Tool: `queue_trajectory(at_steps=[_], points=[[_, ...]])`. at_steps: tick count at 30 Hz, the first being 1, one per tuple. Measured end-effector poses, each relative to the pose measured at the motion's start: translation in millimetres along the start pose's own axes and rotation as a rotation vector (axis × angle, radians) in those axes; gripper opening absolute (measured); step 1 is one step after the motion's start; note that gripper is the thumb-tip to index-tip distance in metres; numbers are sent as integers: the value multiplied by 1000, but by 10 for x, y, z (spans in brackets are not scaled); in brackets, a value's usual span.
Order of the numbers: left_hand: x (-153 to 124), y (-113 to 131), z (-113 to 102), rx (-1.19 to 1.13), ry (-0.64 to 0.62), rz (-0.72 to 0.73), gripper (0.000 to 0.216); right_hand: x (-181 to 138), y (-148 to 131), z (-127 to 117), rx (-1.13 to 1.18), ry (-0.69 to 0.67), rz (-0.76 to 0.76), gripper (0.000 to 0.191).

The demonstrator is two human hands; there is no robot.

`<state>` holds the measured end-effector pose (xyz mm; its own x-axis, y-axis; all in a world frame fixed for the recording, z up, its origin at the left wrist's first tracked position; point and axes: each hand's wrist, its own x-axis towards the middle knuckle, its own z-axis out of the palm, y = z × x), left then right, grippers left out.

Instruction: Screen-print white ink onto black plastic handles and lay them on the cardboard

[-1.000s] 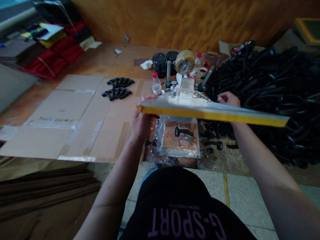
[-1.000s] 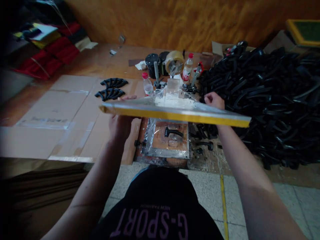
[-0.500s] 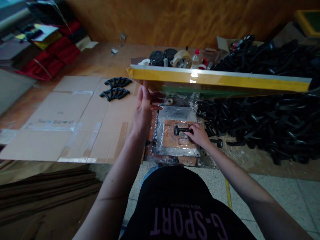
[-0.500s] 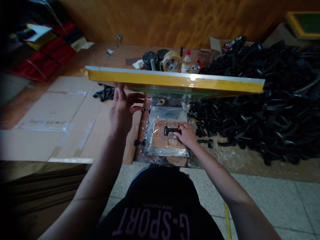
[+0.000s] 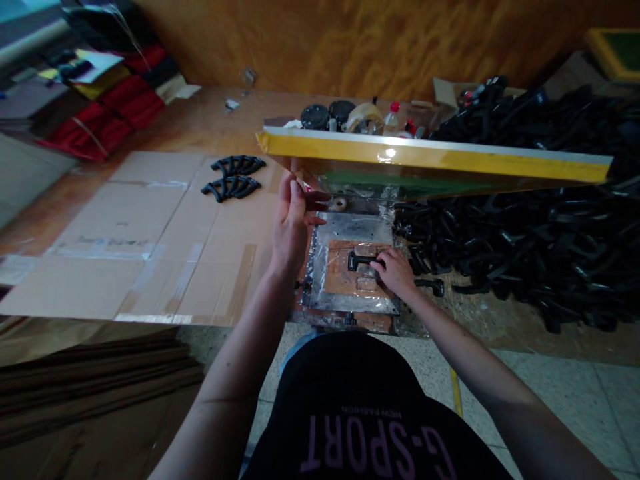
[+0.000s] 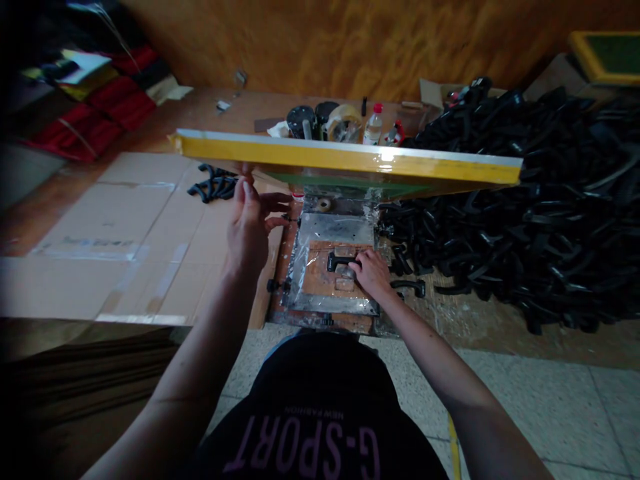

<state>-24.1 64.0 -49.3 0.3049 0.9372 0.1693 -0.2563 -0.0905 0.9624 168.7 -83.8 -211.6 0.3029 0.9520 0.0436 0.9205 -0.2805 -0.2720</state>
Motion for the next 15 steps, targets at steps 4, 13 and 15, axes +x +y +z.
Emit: queue_trajectory(at_steps=[4, 13, 15], points=[[-263, -189, -11, 24, 74, -42, 43, -6, -40, 2, -32, 12, -29, 21], [-1239, -953, 111, 166, -415, -658, 58, -173, -359, -257, 119, 105, 74, 22], [-1305, -972, 201, 131, -417, -679, 62, -313, -510, -361, 316, 129, 144, 22]])
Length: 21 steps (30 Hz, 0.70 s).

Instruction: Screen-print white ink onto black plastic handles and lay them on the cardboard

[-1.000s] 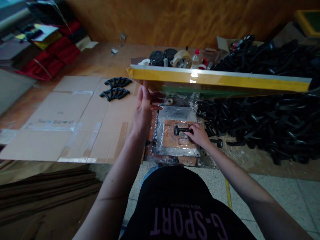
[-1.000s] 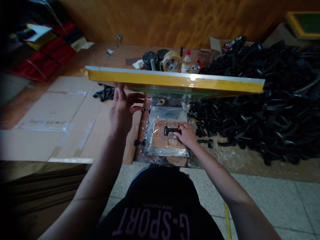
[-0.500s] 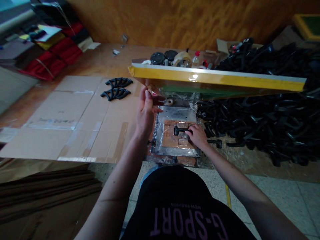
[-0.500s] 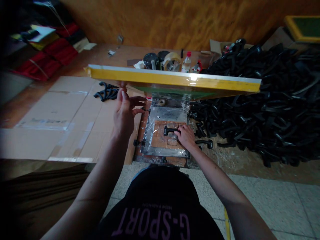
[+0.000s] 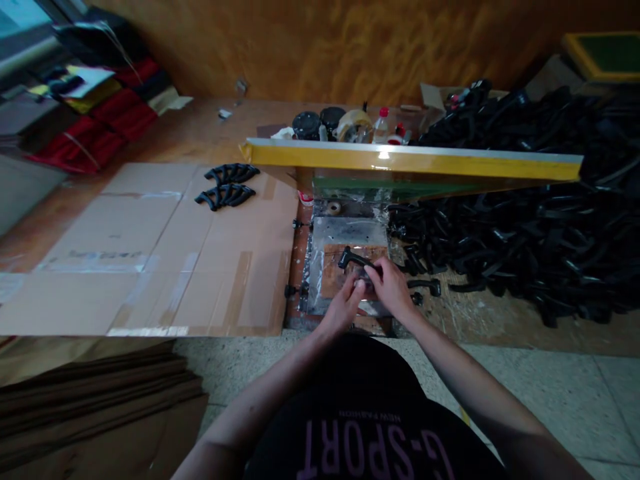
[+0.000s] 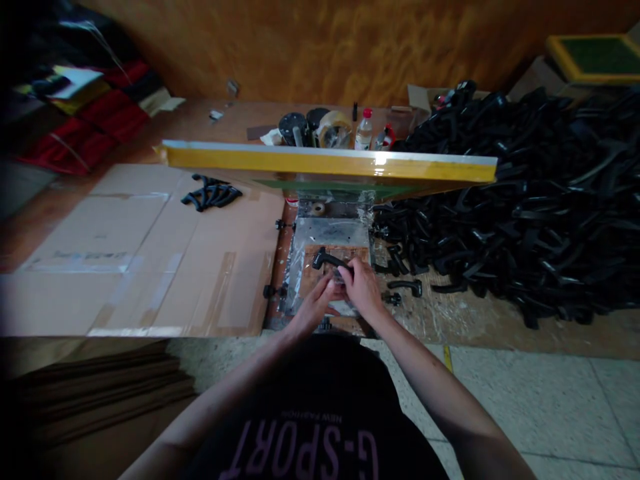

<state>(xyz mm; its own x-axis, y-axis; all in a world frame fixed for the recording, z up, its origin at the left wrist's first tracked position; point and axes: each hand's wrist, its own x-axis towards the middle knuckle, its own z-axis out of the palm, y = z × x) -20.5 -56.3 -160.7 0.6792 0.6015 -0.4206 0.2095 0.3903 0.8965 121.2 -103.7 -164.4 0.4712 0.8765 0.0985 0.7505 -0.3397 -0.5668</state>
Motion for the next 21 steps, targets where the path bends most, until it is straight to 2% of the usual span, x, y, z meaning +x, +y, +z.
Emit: queue_trajectory(at_steps=[4, 8, 21], points=[[2, 125, 92, 61, 41, 75, 49, -345, -260, -83, 284, 6, 127, 19], [-3, 192, 94, 253, 14, 186, 35, -546, -327, -93, 395, 0, 172, 18], [-18, 251, 127, 535, -80, 141, 25, -634, -292, -55, 498, 51, 257, 11]])
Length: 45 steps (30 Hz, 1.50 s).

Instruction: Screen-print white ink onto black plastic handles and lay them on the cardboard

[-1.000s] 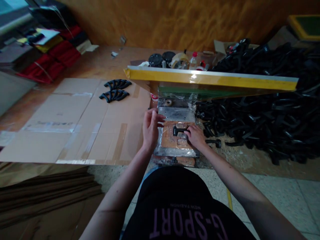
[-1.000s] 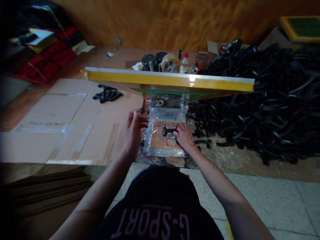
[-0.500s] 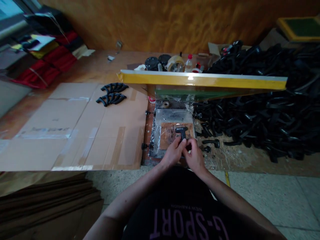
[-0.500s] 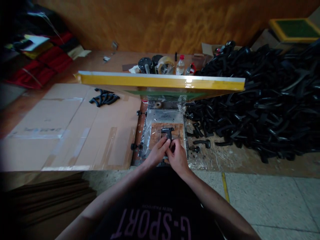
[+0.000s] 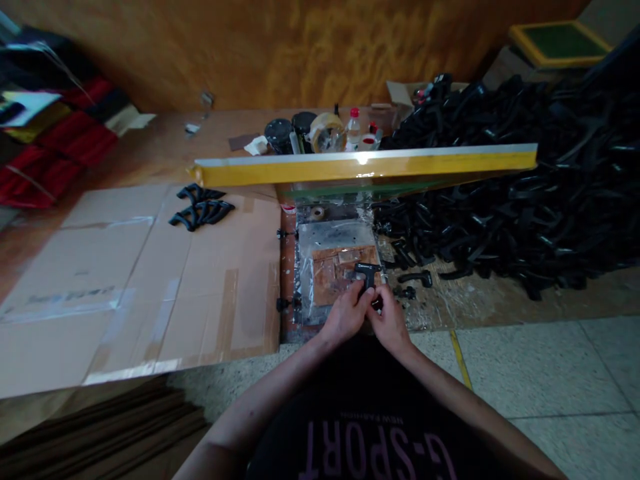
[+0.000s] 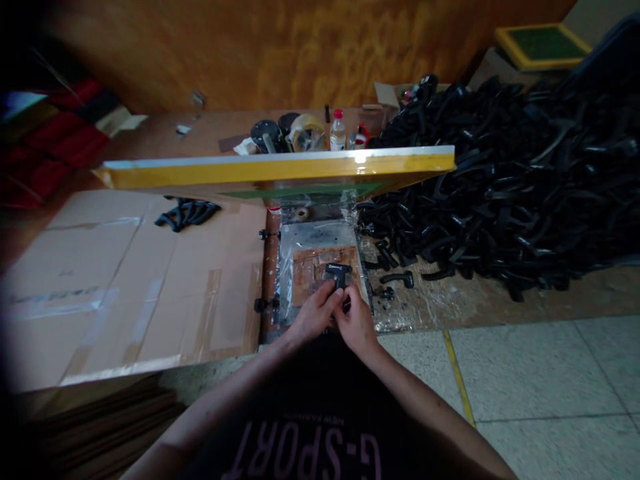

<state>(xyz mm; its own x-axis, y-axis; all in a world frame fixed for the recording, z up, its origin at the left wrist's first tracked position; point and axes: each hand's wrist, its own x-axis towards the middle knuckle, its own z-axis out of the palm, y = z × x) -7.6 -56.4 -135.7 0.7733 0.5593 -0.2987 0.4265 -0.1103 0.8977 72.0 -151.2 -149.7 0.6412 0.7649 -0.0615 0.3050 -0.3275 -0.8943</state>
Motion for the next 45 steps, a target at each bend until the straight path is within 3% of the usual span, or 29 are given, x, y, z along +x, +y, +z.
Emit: queue_trajectory(at_steps=[21, 37, 43, 45], points=[[127, -24, -63, -38, 12, -58, 28, 202, 82, 55, 114, -105, 49, 7], [-12, -151, -47, -78, 95, -55, 29, 165, 99, 109, 106, -165, 11, 8], [-17, -232, 2, -216, 105, -15, 29, 140, 33, 90, 89, -199, -4, 12], [3, -247, -51, -347, 182, 12, 29, 151, 13, 45, 65, -253, -26, 16]])
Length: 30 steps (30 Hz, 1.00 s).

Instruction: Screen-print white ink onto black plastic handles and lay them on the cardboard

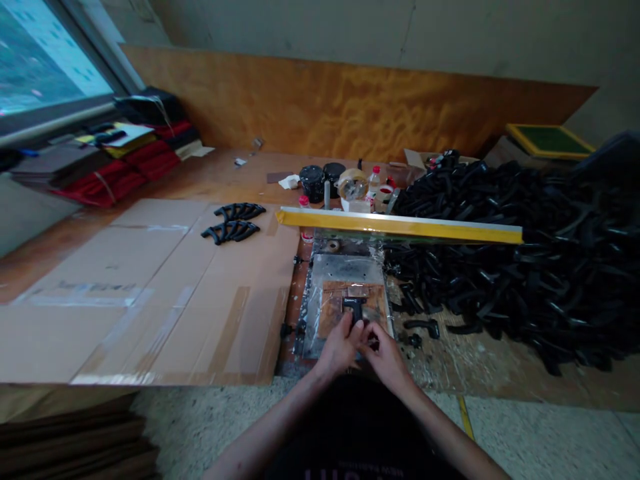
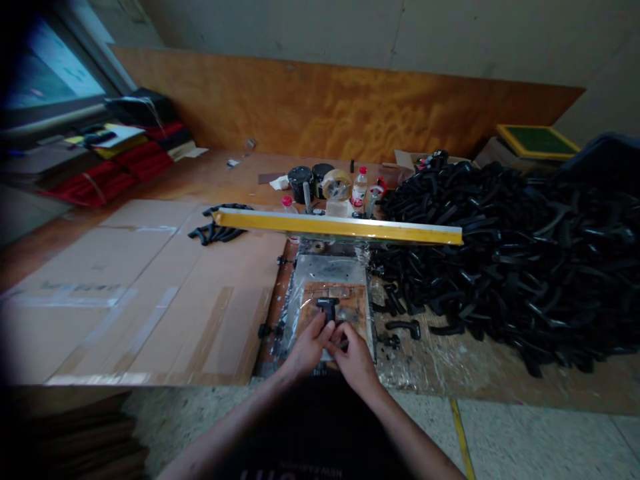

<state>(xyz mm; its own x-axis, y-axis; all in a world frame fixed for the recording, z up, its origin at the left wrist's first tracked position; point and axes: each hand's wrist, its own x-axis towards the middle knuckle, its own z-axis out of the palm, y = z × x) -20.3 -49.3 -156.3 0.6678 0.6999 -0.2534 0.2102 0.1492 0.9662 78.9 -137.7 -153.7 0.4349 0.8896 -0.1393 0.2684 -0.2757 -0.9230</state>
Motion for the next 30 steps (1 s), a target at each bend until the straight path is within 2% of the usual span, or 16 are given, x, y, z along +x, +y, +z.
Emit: queue_trajectory(at_steps=[3, 6, 7, 10, 13, 16, 19, 21, 23, 25, 27, 30], points=[[80, 209, -239, -164, 280, 92, 28, 26, 27, -132, -28, -13, -4, 19], [212, 716, -613, -250, 568, 286, 26, 89, 117, -330, -42, 88, 1, 21], [266, 926, -733, -325, 596, 364, 26, 118, 150, -406, -48, 120, -4, 22], [414, 1510, -975, -526, 515, 565, 33, 229, 225, -655, -52, 179, -14, 25], [419, 1797, -1025, -519, 477, 562, 40, 373, 232, -965, -19, 224, -16, 31], [207, 1662, -993, -422, 494, 444, 43, 547, 138, -1350, 13, 328, -67, 34], [-120, 1217, -971, -342, 529, 307, 41, 766, -72, -1690, -30, 443, -144, 31], [-317, 870, -954, -312, 544, 196, 41, 955, -263, -1778, -125, 481, -205, 27], [-456, 563, -915, -303, 548, 53, 42, 1179, -466, -1703, -287, 448, -322, 26], [-530, 329, -859, -333, 565, -60, 44, 1414, -650, -1483, -494, 337, -480, 33], [-553, 175, -803, -387, 588, -114, 45, 1618, -794, -1190, -701, 217, -610, 49], [-545, 70, -753, -437, 602, -134, 44, 1796, -930, -801, -933, 60, -674, 58]])
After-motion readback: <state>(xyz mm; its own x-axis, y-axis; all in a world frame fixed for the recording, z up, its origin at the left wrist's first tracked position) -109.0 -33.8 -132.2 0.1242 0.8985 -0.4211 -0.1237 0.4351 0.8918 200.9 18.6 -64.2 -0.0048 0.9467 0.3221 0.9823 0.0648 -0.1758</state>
